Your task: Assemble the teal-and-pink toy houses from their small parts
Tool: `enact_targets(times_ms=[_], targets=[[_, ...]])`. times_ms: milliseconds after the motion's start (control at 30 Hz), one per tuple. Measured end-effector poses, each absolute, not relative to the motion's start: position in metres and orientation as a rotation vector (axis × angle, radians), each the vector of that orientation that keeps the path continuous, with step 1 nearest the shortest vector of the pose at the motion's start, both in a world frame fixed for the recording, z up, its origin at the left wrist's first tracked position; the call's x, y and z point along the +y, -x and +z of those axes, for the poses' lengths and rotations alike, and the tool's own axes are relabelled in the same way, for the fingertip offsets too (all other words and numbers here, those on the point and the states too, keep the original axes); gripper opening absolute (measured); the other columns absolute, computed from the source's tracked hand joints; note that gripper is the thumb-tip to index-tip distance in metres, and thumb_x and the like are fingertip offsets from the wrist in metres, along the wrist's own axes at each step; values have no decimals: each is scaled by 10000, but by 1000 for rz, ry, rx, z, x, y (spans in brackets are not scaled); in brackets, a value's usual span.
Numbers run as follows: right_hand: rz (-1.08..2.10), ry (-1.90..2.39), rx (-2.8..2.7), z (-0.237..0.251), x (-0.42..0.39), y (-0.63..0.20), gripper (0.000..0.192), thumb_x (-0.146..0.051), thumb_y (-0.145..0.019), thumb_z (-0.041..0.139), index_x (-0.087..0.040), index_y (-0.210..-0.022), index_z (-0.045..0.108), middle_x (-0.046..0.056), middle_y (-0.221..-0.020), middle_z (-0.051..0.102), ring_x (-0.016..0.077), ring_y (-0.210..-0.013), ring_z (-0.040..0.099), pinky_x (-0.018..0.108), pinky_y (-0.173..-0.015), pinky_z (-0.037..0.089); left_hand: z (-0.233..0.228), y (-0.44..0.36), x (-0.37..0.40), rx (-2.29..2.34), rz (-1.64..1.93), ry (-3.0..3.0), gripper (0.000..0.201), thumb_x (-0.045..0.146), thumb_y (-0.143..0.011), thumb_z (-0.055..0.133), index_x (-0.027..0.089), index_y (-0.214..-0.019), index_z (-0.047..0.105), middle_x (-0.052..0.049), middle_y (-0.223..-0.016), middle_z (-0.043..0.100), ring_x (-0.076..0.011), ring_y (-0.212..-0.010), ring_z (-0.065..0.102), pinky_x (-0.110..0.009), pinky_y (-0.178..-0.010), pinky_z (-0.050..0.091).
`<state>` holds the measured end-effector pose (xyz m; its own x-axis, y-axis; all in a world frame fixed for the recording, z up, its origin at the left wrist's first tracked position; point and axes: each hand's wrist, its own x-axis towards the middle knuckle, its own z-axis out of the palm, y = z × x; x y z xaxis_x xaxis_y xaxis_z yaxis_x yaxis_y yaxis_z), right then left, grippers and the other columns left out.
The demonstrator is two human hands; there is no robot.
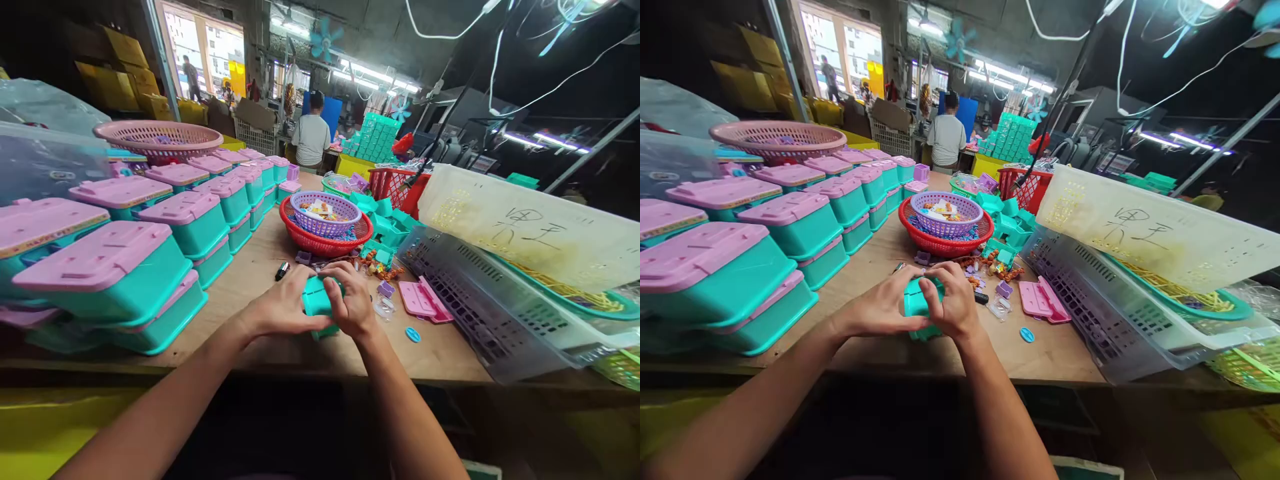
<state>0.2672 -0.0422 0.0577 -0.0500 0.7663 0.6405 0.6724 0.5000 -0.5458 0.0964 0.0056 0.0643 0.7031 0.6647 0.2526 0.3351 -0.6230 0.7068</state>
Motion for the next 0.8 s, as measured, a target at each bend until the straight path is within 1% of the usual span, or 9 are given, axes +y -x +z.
enact_targets(times_ms=[67, 133, 267, 400, 500, 567, 600, 700, 800], targets=[[122, 1200, -1816, 61, -42, -265, 313, -374, -954, 460, -175, -960, 701, 99, -997, 644, 214, -976, 604, 364, -876, 486, 77, -96, 8, 774, 570, -2411, 548, 457, -656, 743, 160, -1088, 583, -89, -1027, 617, -291, -962, 609, -417, -839, 511], [137, 1189, -1824, 62, -42, -266, 315, -344, -969, 433, -190, -945, 707, 92, -990, 646, 208, -967, 608, 364, -865, 491, 85, -97, 8, 770, 550, -2466, 464, 431, -664, 730, 152, -1016, 614, -85, -949, 645, -278, -883, 631, -377, -770, 518], [116, 1158, -1819, 59, -39, -268, 326, -295, -983, 404, -209, -958, 717, 86, -993, 647, 203, -954, 611, 364, -840, 498, 86, -99, 2, 736, 681, -2476, 386, 375, -683, 730, 163, -990, 631, -99, -969, 678, -289, -927, 646, -364, -795, 515], [98, 1154, -1868, 63, -40, -266, 319, -310, -979, 425, -204, -932, 722, 82, -971, 656, 199, -938, 617, 360, -845, 498, 79, -95, -5, 763, 749, -2406, 423, 374, -703, 733, 178, -1060, 618, -98, -1036, 678, -294, -979, 640, -391, -853, 510], [189, 1176, -1839, 66, -43, -269, 314, -381, -981, 436, -221, -1102, 678, 79, -1119, 657, 216, -1080, 593, 385, -954, 464, 65, -94, -9, 809, 801, -2324, 514, 380, -723, 730, 172, -1165, 569, -115, -1127, 648, -303, -1037, 621, -431, -899, 504], [223, 1221, -1768, 66, -47, -270, 361, -408, -998, 388, -225, -1197, 627, 77, -1192, 644, 218, -1141, 571, 396, -1002, 433, 53, -98, -11, 798, 864, -2276, 581, 377, -740, 717, 170, -1243, 514, -131, -1201, 613, -308, -1099, 600, -451, -943, 495], [217, 1258, -1746, 66, -48, -269, 377, -413, -1004, 361, -219, -1198, 620, 81, -1183, 647, 217, -1131, 573, 394, -998, 429, 47, -100, -13, 776, 895, -2269, 623, 374, -736, 714, 171, -1278, 481, -139, -1242, 590, -313, -1140, 582, -463, -975, 483], [122, 1374, -1813, 65, -53, -260, 380, -427, -998, 362, -188, -1094, 641, 96, -1056, 654, 224, -1027, 583, 376, -925, 445, 36, -107, -16, 749, 938, -2308, 696, 372, -706, 702, 164, -1309, 422, -167, -1304, 537, -344, -1234, 522, -525, -1055, 425], [5, 1455, -1918, 64, -53, -250, 332, -398, -990, 386, -180, -1033, 632, 99, -979, 635, 226, -961, 565, 361, -861, 449, 31, -110, -17, 780, 924, -2355, 558, 370, -744, 637, 156, -1228, 462, -182, -1243, 567, -360, -1206, 536, -569, -1043, 421]])
